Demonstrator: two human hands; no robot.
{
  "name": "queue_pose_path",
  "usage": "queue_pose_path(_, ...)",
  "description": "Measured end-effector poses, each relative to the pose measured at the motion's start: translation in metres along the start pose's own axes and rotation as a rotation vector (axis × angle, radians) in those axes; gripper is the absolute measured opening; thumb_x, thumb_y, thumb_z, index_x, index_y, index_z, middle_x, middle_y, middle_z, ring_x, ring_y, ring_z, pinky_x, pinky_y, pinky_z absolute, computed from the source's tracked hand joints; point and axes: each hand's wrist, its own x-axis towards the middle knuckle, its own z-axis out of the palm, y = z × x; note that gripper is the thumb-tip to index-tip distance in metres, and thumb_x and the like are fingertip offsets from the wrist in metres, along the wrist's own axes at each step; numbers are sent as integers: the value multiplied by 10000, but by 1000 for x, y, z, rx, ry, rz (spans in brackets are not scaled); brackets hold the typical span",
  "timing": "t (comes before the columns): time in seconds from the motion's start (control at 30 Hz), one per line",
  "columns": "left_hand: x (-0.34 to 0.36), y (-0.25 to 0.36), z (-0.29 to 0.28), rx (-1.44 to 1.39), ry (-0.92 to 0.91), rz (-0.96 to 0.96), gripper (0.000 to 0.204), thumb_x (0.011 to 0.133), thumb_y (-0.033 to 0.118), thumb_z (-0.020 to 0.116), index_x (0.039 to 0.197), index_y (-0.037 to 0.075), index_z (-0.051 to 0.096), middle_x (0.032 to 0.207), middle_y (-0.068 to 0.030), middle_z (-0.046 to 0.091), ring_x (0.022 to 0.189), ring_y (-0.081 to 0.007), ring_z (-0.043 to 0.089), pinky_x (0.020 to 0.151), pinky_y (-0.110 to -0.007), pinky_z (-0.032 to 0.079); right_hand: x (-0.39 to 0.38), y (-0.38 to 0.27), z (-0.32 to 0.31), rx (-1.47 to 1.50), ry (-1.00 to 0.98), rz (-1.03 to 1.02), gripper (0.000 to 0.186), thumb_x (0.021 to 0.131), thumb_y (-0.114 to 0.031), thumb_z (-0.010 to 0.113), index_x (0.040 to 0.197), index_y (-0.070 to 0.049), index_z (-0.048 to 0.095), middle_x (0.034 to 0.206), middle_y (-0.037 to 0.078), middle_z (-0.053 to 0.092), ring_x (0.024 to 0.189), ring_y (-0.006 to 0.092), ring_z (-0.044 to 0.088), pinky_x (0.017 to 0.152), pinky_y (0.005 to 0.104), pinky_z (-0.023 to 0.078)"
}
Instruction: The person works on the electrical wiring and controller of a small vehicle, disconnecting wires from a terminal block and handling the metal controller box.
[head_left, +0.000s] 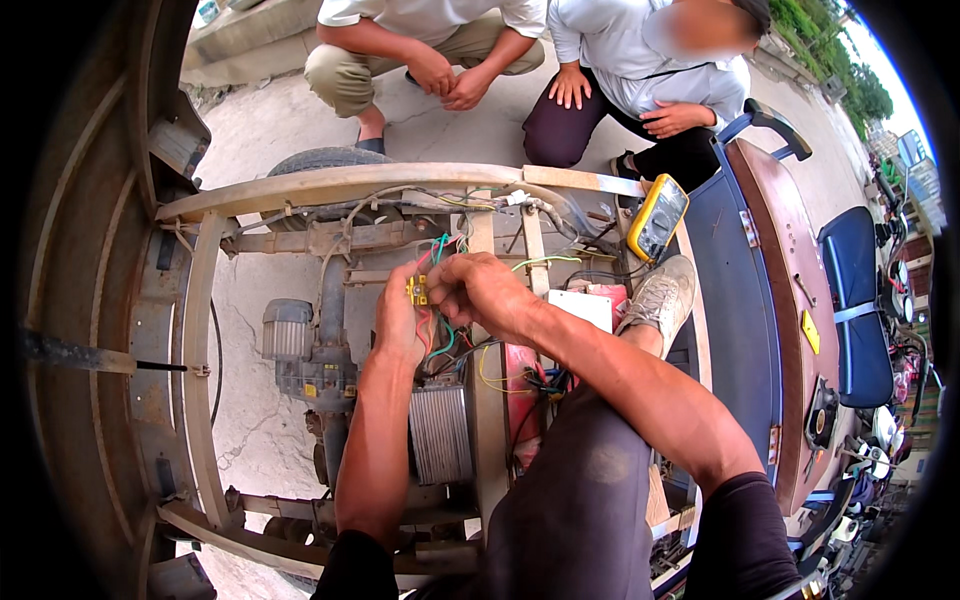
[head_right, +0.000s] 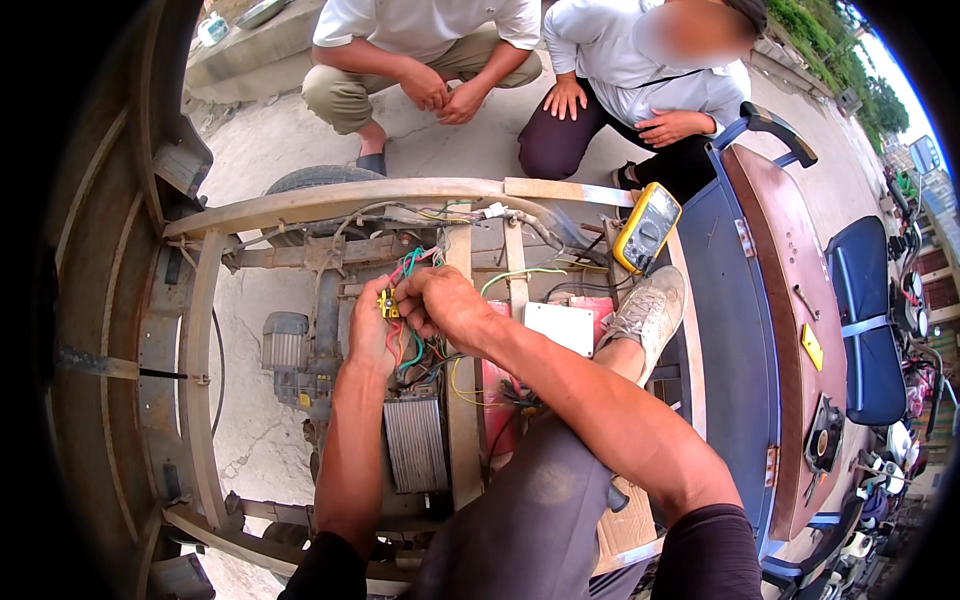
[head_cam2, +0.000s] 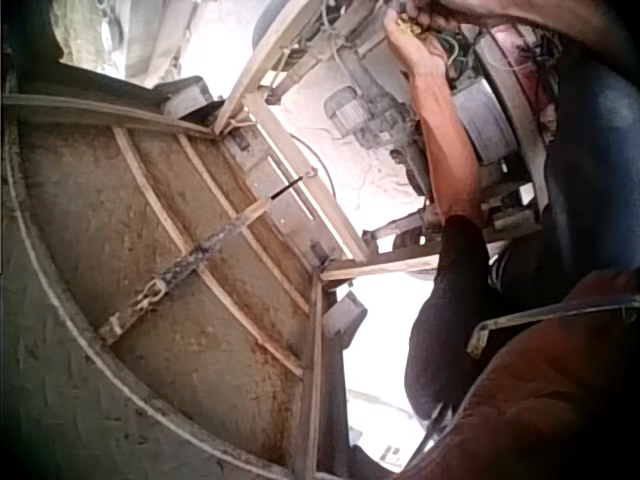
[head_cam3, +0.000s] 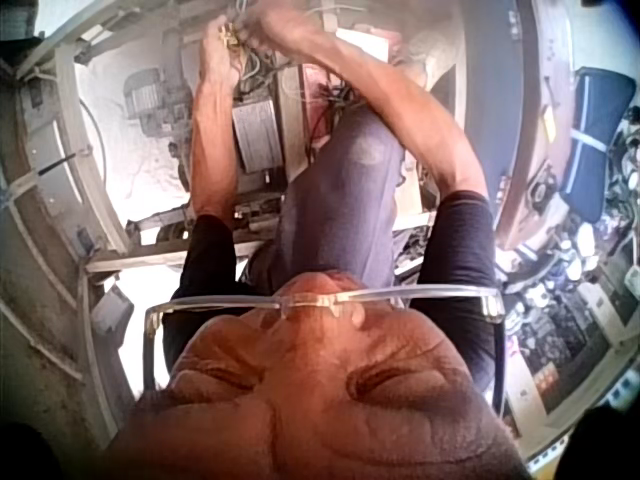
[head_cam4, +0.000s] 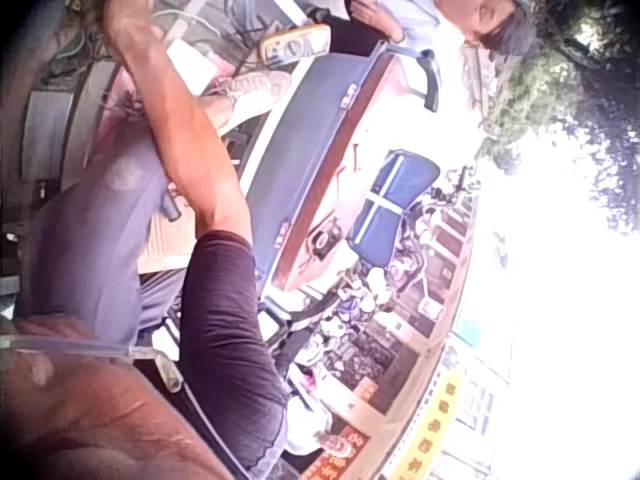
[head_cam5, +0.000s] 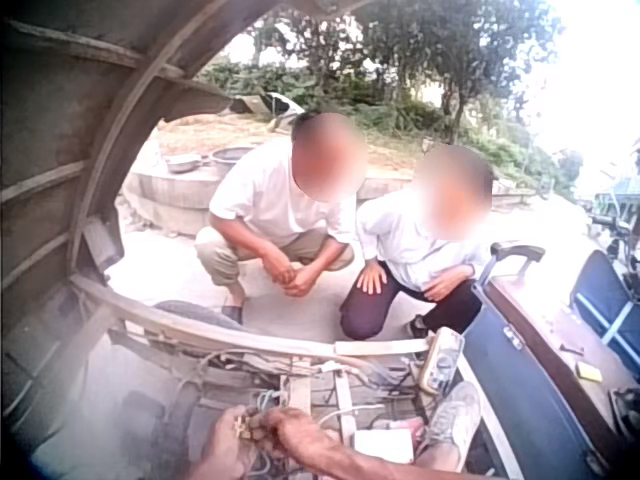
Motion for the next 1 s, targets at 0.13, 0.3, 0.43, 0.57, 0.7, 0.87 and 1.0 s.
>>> queue_pose_path(0.13,0,0,9,-27,128,22,273,976,293,496,928,63,635,762,-63,645,661,-178,616,621,-317,502,2,8,7,-611,109,-222,251,930,-182,513,939,22,658,810,119,667,674,257,644,625,394,512)
queue_pose_path(0.3,5,-4,-4,6,101,8,249,958,303,551,992,84,666,839,-15,660,713,-119,628,609,-272,507,-10,1,14,-1161,170,-544,244,926,-227,557,947,3,637,882,218,676,814,392,662,734,481,519)
queue_pose_path(0.43,11,-6,-8,10,179,9,224,945,330,577,905,125,657,785,32,634,648,-84,604,534,-236,477,-1,5,18,-1314,147,-686,204,902,-211,584,914,-8,604,871,207,669,824,403,655,735,494,522)
queue_pose_path(0.57,6,-6,3,-25,167,8,245,964,320,547,936,100,652,849,5,648,732,-105,624,605,-256,505,-1,7,15,-1345,157,-774,163,905,-184,590,906,-22,602,852,172,663,794,383,660,684,490,530)
queue_pose_path(0.7,10,-4,-13,10,112,-38,308,1010,323,450,1008,89,649,958,-34,678,886,-155,658,788,-296,541,1,9,15,-1363,153,-842,146,896,-170,590,910,-25,600,838,174,659,776,378,660,669,488,530)
queue_pose_path(0.87,6,-5,-7,-44,114,-27,282,987,327,501,983,85,647,922,-21,662,840,-138,646,727,-283,532,3,10,16,-1406,90,-881,154,879,-154,599,943,-16,577,814,187,659,756,390,659,653,488,526)
queue_pose_path(1.0,6,-5,-4,0,179,19,260,972,319,539,965,82,647,916,-11,650,821,-116,635,676,-272,523,-1,7,17,-1369,116,-796,165,875,-154,605,954,-14,566,819,186,655,758,393,659,648,491,524)
